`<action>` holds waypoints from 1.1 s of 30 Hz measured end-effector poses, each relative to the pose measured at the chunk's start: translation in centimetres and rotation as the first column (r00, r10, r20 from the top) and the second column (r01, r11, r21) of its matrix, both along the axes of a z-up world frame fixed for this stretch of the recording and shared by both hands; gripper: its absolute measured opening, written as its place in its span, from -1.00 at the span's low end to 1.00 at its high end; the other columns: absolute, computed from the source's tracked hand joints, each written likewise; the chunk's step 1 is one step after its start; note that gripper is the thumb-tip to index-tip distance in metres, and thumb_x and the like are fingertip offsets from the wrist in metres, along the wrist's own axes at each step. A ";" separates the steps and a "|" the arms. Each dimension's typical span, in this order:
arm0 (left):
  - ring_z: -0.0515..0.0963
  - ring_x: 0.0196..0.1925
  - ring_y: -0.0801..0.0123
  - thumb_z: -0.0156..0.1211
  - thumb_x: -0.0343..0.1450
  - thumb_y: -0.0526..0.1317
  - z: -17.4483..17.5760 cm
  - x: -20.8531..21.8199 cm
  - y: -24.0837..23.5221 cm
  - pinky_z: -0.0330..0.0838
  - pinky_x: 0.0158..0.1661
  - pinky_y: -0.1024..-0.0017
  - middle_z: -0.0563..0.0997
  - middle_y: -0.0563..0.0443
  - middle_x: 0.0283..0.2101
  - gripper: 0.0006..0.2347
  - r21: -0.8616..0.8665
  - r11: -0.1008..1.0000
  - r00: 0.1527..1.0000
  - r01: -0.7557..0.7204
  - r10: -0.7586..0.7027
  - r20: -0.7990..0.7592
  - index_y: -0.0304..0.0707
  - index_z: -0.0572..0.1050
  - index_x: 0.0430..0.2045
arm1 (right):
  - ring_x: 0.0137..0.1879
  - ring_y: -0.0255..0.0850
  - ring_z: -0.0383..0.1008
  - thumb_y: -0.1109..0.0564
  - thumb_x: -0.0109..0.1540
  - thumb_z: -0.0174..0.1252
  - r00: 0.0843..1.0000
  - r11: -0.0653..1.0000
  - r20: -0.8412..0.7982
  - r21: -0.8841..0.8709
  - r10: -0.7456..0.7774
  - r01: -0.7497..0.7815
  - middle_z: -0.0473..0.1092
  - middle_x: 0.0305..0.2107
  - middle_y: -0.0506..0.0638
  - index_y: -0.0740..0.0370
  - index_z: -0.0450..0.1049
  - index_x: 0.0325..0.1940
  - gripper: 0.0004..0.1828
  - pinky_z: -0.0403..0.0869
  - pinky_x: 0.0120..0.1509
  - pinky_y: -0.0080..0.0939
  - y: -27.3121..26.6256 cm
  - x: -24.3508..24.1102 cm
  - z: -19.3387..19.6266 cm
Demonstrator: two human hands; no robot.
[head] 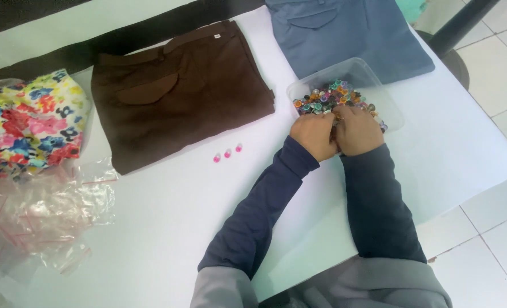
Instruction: Sorting specific colored buttons from a mixed container and placing them into small plastic bags.
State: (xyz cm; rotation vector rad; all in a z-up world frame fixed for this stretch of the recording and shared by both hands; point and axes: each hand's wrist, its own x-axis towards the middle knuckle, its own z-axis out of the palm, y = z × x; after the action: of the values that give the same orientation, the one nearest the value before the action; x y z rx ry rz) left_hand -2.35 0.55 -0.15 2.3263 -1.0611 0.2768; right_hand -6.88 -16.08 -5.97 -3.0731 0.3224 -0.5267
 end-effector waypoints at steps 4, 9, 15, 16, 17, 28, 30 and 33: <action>0.56 -0.45 0.25 0.34 0.03 -0.18 -1.0 0.3 -1.3 0.38 -0.27 0.38 0.54 0.08 -0.56 -0.76 -0.004 0.998 0.993 -0.069 0.069 0.093 -0.14 0.54 -0.49 | 0.03 0.07 0.60 0.11 0.28 0.07 0.999 0.998 -0.050 0.056 0.019 -0.016 0.49 -0.07 0.05 -0.09 0.48 0.25 -0.56 0.58 0.08 0.05 1.2 -0.5 2.7; 0.56 -0.49 0.27 0.36 0.10 -0.12 -2.9 2.0 -2.1 0.29 -0.35 0.36 0.58 0.09 -0.49 -0.70 0.249 0.968 1.000 -0.028 0.025 0.014 -0.13 0.63 -0.33 | 0.11 0.13 0.55 0.10 0.29 0.09 0.970 0.968 -0.243 0.238 -0.020 0.079 0.45 0.06 0.09 -0.17 0.34 0.35 -0.50 0.52 0.18 0.17 2.4 -0.6 5.6; 0.57 -0.53 0.29 0.36 0.15 -0.29 -1.5 1.9 -1.8 0.34 -0.39 0.44 0.56 0.05 -0.61 -0.92 0.247 0.964 0.993 -0.101 0.111 -0.028 -0.18 0.62 -0.57 | 0.01 0.08 0.58 0.19 0.25 0.15 0.973 0.923 -0.223 0.383 0.054 0.037 0.55 -0.15 0.04 -0.07 0.38 0.33 -0.45 0.55 0.08 0.20 1.8 -0.9 6.0; 0.57 -0.53 0.29 0.36 0.15 -0.29 -1.5 1.9 -2.0 0.34 -0.39 0.44 0.56 0.05 -0.61 -0.92 0.248 0.964 0.994 -0.099 0.109 -0.028 -0.18 0.62 -0.57 | 0.01 0.08 0.58 0.19 0.25 0.15 0.974 0.923 -0.222 0.383 0.052 0.039 0.55 -0.15 0.04 -0.07 0.38 0.33 -0.45 0.55 0.08 0.20 1.7 -0.9 5.9; 0.59 -0.51 0.29 0.36 0.16 -0.28 -1.6 1.9 -2.1 0.35 -0.39 0.43 0.57 0.05 -0.60 -0.93 0.265 0.955 0.987 -0.133 0.152 -0.051 -0.16 0.63 -0.56 | 0.00 0.06 0.59 0.21 0.25 0.14 0.976 0.913 -0.210 0.406 0.057 0.034 0.56 -0.17 0.04 -0.09 0.40 0.31 -0.47 0.56 0.06 0.18 1.6 -0.9 5.8; 0.72 -0.32 0.18 0.11 0.46 -0.16 -1.4 3.2 -1.5 0.58 -0.26 0.31 0.65 0.02 -0.47 -0.87 0.290 0.955 0.975 -0.068 0.125 -0.185 -0.17 0.55 -0.29 | -0.13 0.08 0.59 0.31 0.24 0.12 0.993 0.891 0.019 0.440 0.115 -0.112 0.57 -0.26 0.06 -0.01 0.52 0.19 -0.54 0.58 -0.11 0.15 1.4 -0.7 5.3; 0.73 -0.27 0.18 0.03 0.51 -0.24 1.2 2.2 -0.5 0.61 -0.18 0.27 0.66 -0.05 -0.39 -0.83 0.296 0.955 0.976 -0.027 0.089 -0.199 -0.24 0.47 -0.07 | -0.10 -0.03 0.57 0.29 0.19 0.21 0.980 0.910 0.156 0.376 0.122 -0.173 0.56 -0.24 -0.07 -0.07 0.58 0.09 -0.58 0.59 -0.10 0.03 1.2 -0.3 4.9; 0.73 -0.27 0.17 0.02 0.53 -0.25 0.9 2.0 -0.4 0.60 -0.19 0.27 0.66 -0.04 -0.36 -0.84 0.240 0.971 0.986 -0.018 0.056 -0.156 -0.23 0.46 -0.06 | -0.05 -0.12 0.55 0.23 0.15 0.26 0.987 0.936 0.145 0.333 0.072 -0.117 0.51 -0.19 -0.14 -0.09 0.60 0.01 -0.64 0.59 -0.06 -0.01 1.4 -0.7 6.0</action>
State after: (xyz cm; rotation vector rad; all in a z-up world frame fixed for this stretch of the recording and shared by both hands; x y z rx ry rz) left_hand -0.33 0.17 0.79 2.5328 -1.0181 -0.0285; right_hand -7.62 -14.67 0.04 -2.6891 0.2324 -0.5935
